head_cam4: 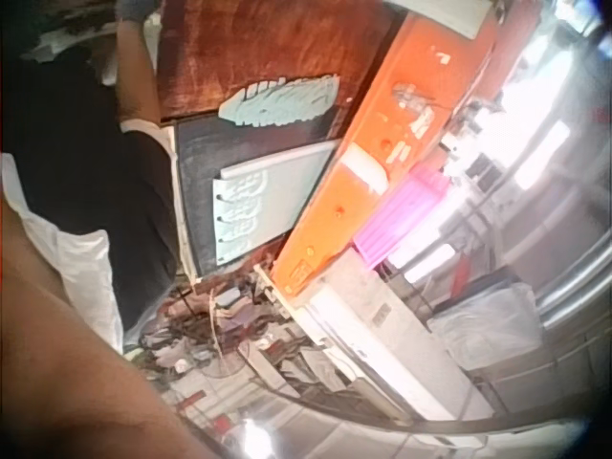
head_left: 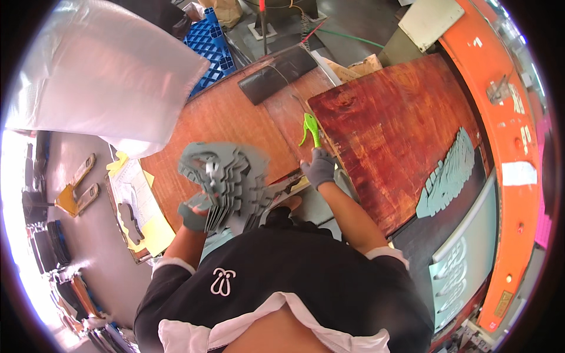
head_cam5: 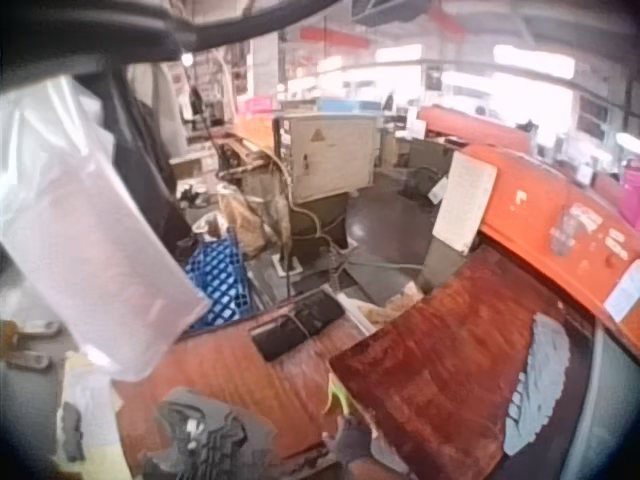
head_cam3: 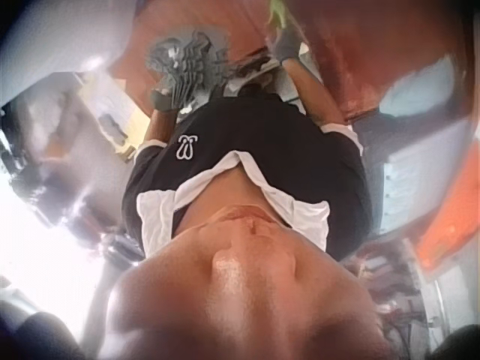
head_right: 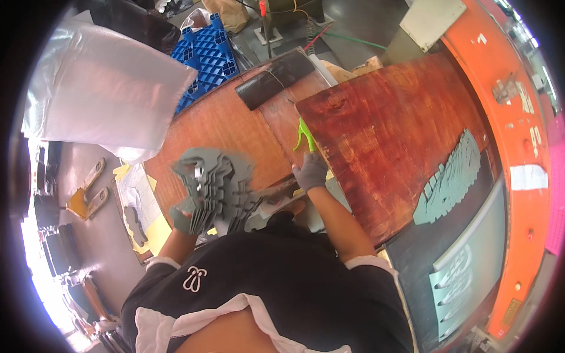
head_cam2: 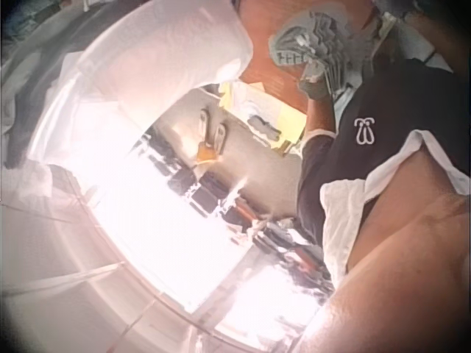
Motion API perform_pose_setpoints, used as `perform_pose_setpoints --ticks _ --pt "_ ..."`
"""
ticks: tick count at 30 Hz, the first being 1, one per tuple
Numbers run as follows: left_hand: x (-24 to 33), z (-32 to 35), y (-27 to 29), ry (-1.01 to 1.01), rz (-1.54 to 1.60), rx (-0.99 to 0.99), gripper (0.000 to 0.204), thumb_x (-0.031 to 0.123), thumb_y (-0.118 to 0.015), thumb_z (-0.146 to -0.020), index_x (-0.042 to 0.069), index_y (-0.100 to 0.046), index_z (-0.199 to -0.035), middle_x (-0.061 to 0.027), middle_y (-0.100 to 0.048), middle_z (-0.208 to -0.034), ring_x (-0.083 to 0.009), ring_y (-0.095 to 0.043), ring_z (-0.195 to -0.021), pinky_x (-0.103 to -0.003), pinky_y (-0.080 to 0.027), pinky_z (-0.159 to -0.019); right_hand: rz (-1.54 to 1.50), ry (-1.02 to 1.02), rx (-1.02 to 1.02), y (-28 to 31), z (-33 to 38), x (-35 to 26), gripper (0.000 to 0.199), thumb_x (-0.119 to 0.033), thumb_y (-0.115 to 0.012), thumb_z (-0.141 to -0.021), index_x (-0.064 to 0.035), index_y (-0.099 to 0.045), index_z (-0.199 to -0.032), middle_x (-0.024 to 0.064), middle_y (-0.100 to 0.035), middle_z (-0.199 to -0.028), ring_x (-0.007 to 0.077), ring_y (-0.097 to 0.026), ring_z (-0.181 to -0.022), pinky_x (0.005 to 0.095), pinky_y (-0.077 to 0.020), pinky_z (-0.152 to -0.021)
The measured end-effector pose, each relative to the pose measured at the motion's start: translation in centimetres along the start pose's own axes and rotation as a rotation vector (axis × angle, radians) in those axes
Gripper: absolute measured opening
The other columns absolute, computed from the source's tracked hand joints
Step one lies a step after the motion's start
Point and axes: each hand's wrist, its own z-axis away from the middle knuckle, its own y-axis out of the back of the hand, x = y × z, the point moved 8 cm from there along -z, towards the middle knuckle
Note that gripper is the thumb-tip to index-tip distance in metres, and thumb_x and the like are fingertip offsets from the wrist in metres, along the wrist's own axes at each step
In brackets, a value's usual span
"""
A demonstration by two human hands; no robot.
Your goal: The person repeatedly picks up light-blue fabric pieces from a wooden workbench, aligns them, and stacks them into neat piles. They occasionally move stacks between locations on the bench and use a green handheld tool to assist with alignment.
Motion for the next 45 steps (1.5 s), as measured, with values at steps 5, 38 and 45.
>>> perform_pose_setpoints --ticks 5,38,45 --pt "7.4 -1.9 -11.9 -0.126 -0.119 -0.382 0.038 0.034 -0.054 -0.091 0.01 -0.057 -0.12 -0.003 -0.061 -0.118 -0.018 -0.058 -0.106 -0.033 -0.047 -0.091 -0.67 -0.191 -0.905 1.2 10.8 -2.7 0.048 -0.038 -0.064 -0.084 -0.0017 -0.056 -0.115 0.0137 -0.059 -0.117 0.0271 -0.054 -0.112 0.0363 -0.042 -0.094" --pt "6.1 4.5 -42.4 0.231 -0.412 -1.416 0.043 0.028 -0.053 -0.092 0.006 -0.052 -0.129 -0.0064 -0.06 -0.121 -0.0173 -0.059 -0.108 -0.034 -0.046 -0.092 -2.537 -0.111 0.194 16.9 9.6 -0.9 0.052 -0.036 -0.061 -0.089 -0.0017 -0.05 -0.126 0.0106 -0.056 -0.122 0.0209 -0.055 -0.111 0.0353 -0.0485 -0.09" --pt "1.1 2.8 -40.8 0.714 -0.453 -1.048 0.038 0.027 -0.047 -0.096 0.006 -0.052 -0.126 -0.0109 -0.06 -0.12 -0.021 -0.06 -0.108 -0.036 -0.047 -0.095 -1.883 -0.31 0.36 14.1 15.1 0.6 0.041 -0.027 -0.058 -0.091 -0.001 -0.054 -0.123 0.0083 -0.062 -0.109 0.0182 -0.06 -0.096 0.0329 -0.0485 -0.084"
